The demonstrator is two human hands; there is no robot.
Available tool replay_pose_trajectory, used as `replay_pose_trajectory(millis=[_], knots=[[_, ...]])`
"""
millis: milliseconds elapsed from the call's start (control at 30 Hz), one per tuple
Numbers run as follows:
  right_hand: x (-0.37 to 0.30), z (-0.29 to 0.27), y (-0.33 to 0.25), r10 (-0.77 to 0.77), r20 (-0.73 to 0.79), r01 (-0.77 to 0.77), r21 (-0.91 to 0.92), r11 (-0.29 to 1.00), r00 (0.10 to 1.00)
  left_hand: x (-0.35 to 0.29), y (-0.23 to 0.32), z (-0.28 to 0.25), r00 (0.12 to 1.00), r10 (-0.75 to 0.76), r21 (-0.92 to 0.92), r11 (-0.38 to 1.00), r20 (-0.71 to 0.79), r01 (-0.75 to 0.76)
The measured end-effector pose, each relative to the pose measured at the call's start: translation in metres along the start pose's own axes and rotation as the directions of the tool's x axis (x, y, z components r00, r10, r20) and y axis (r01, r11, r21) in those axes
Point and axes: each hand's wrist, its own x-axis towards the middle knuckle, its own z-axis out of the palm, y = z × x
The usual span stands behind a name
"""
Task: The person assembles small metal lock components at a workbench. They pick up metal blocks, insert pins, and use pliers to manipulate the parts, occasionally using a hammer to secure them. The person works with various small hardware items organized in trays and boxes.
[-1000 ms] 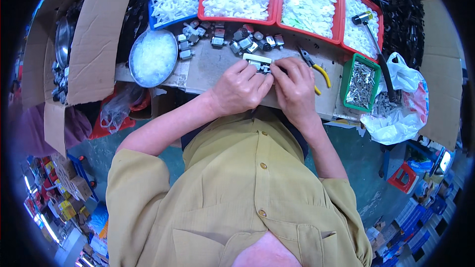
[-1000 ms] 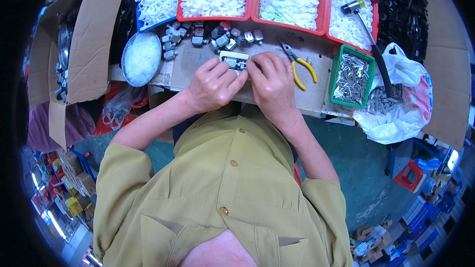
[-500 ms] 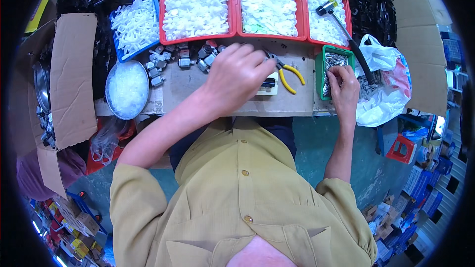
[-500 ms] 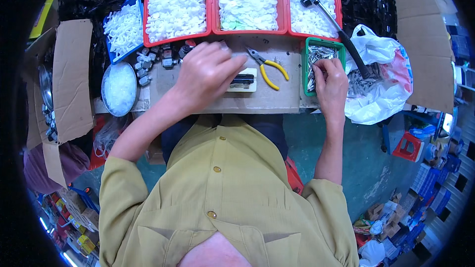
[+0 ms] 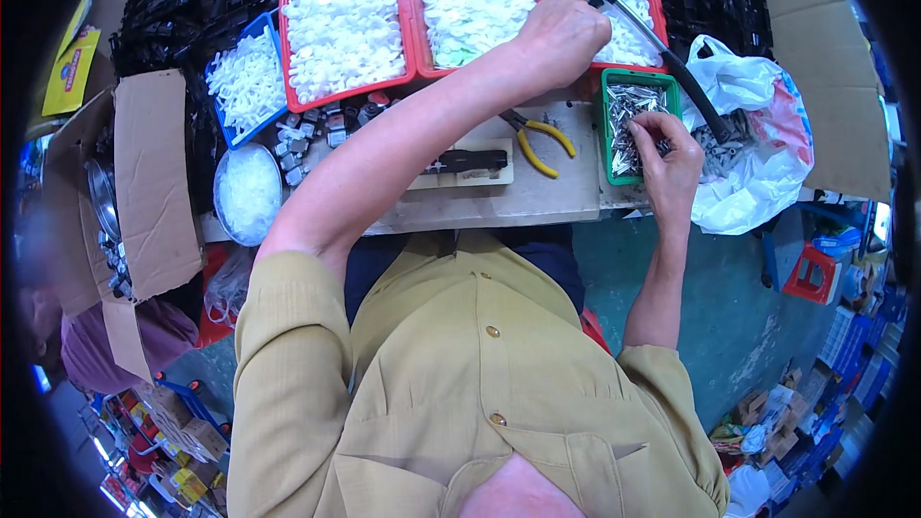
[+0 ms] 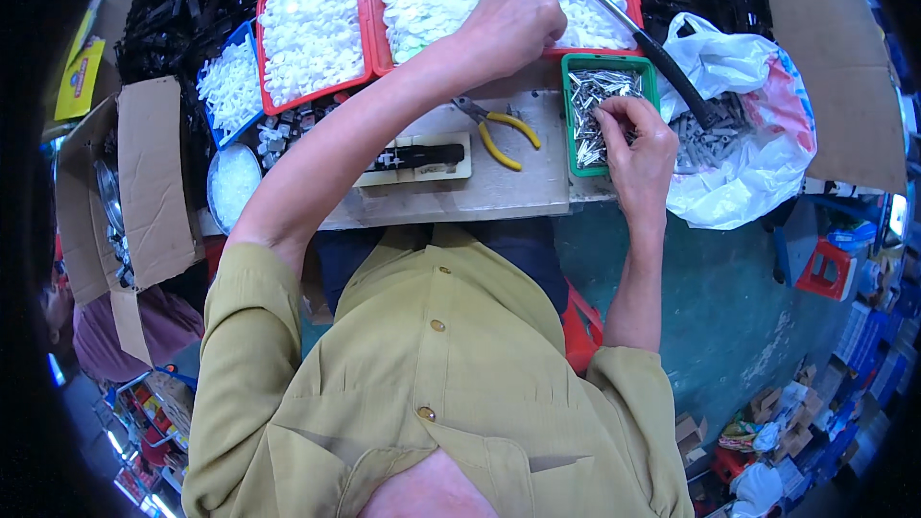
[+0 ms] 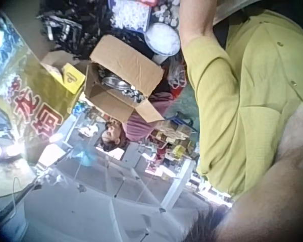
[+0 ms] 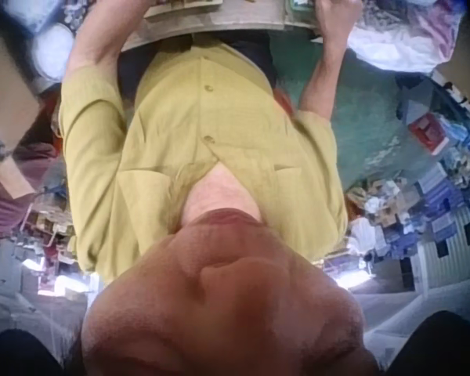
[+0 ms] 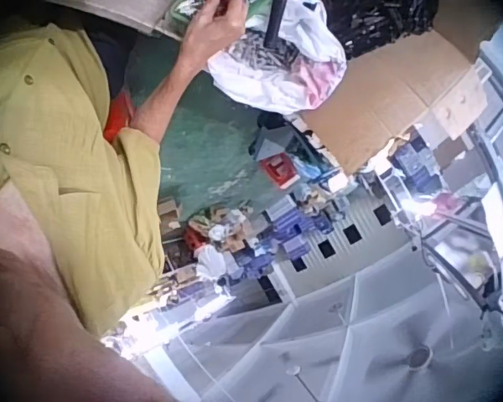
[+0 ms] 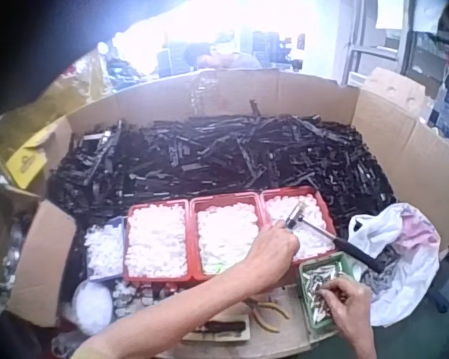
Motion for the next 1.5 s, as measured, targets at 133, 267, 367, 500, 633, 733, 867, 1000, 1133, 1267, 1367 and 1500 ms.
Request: replay_pose_trajectory(millis=[133, 267, 367, 500, 633, 733, 867, 1000, 1133, 1267, 1367, 1500], knots=[[0.003, 0.004, -0.002, 0.048, -0.056, -0.037, 0.192, 0.981, 0.997, -0.005, 0.002, -0.012, 0.998, 0.03, -0.06, 0.998, -0.061, -0.033], [0.008, 0.014, -0.03, 0.029, -0.093, 0.009, 0.376, 0.926, 0.995, -0.029, 0.017, -0.047, 0.929, -0.367, -0.582, 0.748, 0.037, 0.319], [0.01, 0.023, -0.058, -0.118, -0.082, 0.139, 0.334, 0.932, 0.99, -0.054, 0.031, -0.066, 0.792, -0.547, -0.836, 0.275, 0.271, 0.475], [0.005, 0.038, -0.085, -0.227, -0.073, 0.239, 0.313, 0.919, 0.971, -0.091, 0.037, -0.068, 0.727, -0.602, -0.92, -0.035, 0.33, 0.389], [0.0, 0.049, -0.101, -0.301, -0.033, 0.301, 0.212, 0.93, 0.953, -0.112, 0.042, -0.074, 0.664, -0.67, -0.936, -0.152, 0.334, 0.317], [-0.003, 0.058, -0.109, -0.331, -0.023, 0.33, 0.18, 0.927, 0.943, -0.123, 0.042, -0.076, 0.652, -0.705, -0.952, -0.111, 0.278, 0.286], [-0.005, 0.07, -0.113, -0.413, -0.023, 0.414, 0.051, 0.909, 0.91, -0.134, 0.041, -0.072, 0.628, -0.755, -0.963, -0.019, 0.191, 0.271], [-0.008, 0.081, -0.121, -0.462, -0.037, 0.46, -0.04, 0.887, 0.886, -0.139, 0.046, -0.077, 0.62, -0.784, -0.92, 0.219, 0.033, 0.325], [-0.014, 0.087, -0.126, -0.348, -0.059, 0.353, 0.093, 0.931, 0.936, -0.142, 0.047, -0.079, 0.647, -0.736, -0.785, 0.515, -0.198, 0.345], [-0.016, 0.092, -0.115, 0.025, 0.104, -0.088, 0.661, 0.746, 0.994, -0.142, 0.054, -0.083, 0.622, -0.73, -0.772, 0.558, -0.283, 0.303], [-0.021, 0.094, -0.116, 0.078, 0.184, -0.199, 0.868, 0.455, 0.98, -0.141, 0.057, -0.081, 0.639, -0.675, -0.707, 0.65, -0.369, 0.278], [-0.019, 0.096, -0.105, 0.091, 0.377, -0.386, 0.914, 0.124, 0.922, -0.139, 0.052, -0.082, 0.699, -0.544, -0.567, 0.789, -0.465, 0.237]])
